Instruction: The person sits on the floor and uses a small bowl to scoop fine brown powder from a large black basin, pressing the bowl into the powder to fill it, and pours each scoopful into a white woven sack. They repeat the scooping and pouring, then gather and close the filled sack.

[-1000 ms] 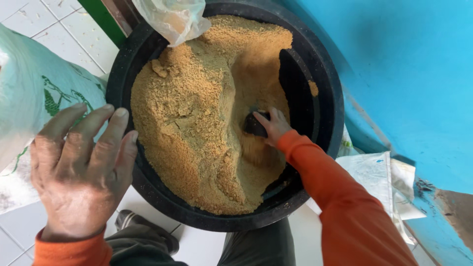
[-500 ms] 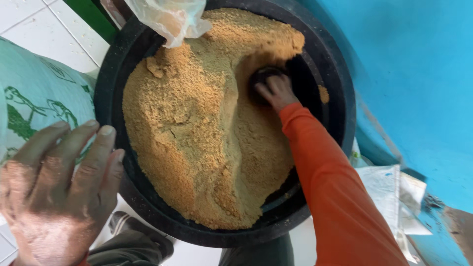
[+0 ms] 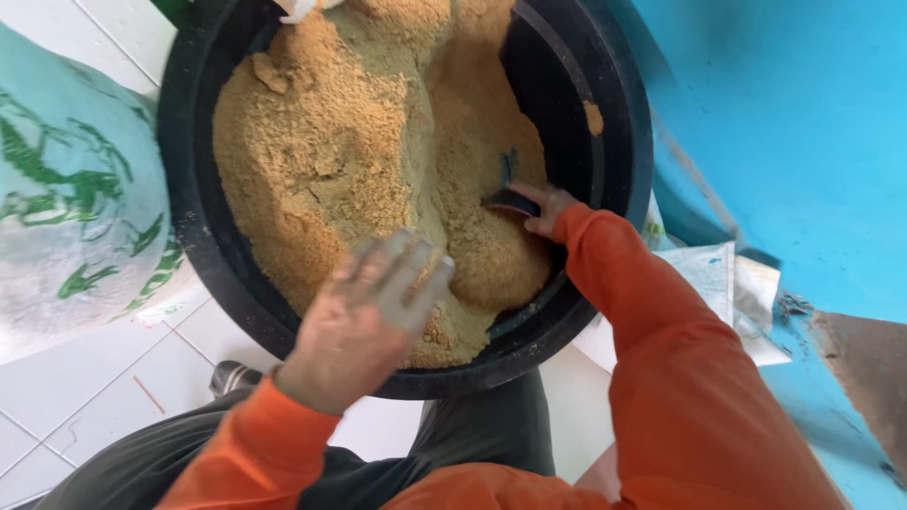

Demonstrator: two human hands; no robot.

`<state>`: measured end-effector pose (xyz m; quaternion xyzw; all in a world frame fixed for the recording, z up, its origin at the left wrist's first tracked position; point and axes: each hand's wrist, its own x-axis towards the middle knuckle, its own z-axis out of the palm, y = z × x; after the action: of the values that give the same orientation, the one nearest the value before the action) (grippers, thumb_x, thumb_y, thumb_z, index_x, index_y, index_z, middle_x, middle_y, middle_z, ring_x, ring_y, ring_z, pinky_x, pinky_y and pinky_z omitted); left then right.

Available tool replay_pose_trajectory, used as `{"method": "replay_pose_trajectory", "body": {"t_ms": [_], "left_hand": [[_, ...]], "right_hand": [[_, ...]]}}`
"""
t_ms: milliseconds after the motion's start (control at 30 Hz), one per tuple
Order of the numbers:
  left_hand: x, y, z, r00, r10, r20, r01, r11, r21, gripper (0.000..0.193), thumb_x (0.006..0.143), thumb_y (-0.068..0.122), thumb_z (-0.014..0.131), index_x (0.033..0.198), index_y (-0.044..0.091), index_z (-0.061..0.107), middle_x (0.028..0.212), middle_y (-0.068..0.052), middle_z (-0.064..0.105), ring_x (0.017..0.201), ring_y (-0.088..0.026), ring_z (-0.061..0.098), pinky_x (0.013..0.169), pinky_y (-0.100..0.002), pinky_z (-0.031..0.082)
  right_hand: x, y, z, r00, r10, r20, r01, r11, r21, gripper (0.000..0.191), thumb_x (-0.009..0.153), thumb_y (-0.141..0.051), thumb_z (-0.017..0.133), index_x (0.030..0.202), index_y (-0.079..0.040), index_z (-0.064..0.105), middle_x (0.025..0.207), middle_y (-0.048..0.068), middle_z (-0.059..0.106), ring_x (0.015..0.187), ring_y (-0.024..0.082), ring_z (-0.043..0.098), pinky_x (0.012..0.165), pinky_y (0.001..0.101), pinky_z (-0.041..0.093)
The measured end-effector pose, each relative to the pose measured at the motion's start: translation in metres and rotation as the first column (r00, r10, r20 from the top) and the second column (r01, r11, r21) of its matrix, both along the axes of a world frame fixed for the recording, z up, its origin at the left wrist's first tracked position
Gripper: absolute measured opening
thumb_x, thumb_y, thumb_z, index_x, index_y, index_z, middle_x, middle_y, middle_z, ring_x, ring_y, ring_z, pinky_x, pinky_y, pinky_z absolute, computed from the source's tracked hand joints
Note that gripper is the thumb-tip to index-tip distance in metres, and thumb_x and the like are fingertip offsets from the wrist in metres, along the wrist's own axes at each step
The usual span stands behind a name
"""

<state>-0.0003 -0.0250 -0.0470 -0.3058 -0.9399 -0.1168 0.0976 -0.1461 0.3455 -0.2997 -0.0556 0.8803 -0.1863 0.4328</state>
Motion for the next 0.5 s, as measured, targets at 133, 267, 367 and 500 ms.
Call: {"method": "replay_pose_trajectory", "body": {"t_ms": [133,267,367,500], "left_hand": [[0.017,0.008,-0.009,0.998,-0.031,0.057,0.024,0.992,0.123,0.039,0.088,0.013,0.063,0.127,0.005,0.066,0.128,-0.013,0.066,0.133,-0.029,0.051,0.114,-0.044,0.041],[0.025,0.007,-0.017,0.997,-0.033,0.071,0.028,0.997,0.065,0.039,0.089,0.016,0.061,0.126,0.004,0.066,0.126,-0.014,0.065,0.133,-0.031,0.051,0.114,-0.045,0.039],[0.027,0.009,-0.018,0.997,-0.03,0.071,0.03,0.999,0.012,0.042,0.088,0.019,0.059,0.126,0.004,0.066,0.127,-0.016,0.064,0.133,-0.033,0.05,0.113,-0.046,0.037],[0.024,0.012,-0.016,0.997,-0.029,0.075,0.029,1.0,0.004,0.044,0.087,0.019,0.059,0.128,0.005,0.065,0.128,-0.017,0.063,0.135,-0.035,0.049,0.114,-0.047,0.036]], "right_hand": [[0.003,-0.004,-0.022,0.977,-0.011,0.214,0.082,0.941,-0.328,0.073,0.085,-0.015,0.064,0.155,-0.028,0.051,0.146,0.01,0.063,0.131,0.026,0.057,0.107,0.0385,0.044],[0.013,-0.005,-0.045,0.933,-0.08,0.35,0.221,0.897,-0.384,0.067,0.089,-0.011,0.06,0.154,-0.022,0.051,0.146,0.006,0.061,0.123,0.021,0.058,0.1,0.0358,0.045],[0.02,-0.002,-0.056,0.828,-0.275,0.489,0.426,0.876,-0.228,0.063,0.094,-0.013,0.064,0.155,-0.02,0.051,0.132,0.013,0.068,0.103,0.022,0.063,0.087,0.0371,0.05],[0.021,0.008,-0.063,0.882,-0.061,0.467,0.345,0.76,-0.551,0.06,0.098,-0.011,0.063,0.157,-0.009,0.054,0.137,0.015,0.067,0.109,0.017,0.064,0.092,0.0329,0.051]]}}
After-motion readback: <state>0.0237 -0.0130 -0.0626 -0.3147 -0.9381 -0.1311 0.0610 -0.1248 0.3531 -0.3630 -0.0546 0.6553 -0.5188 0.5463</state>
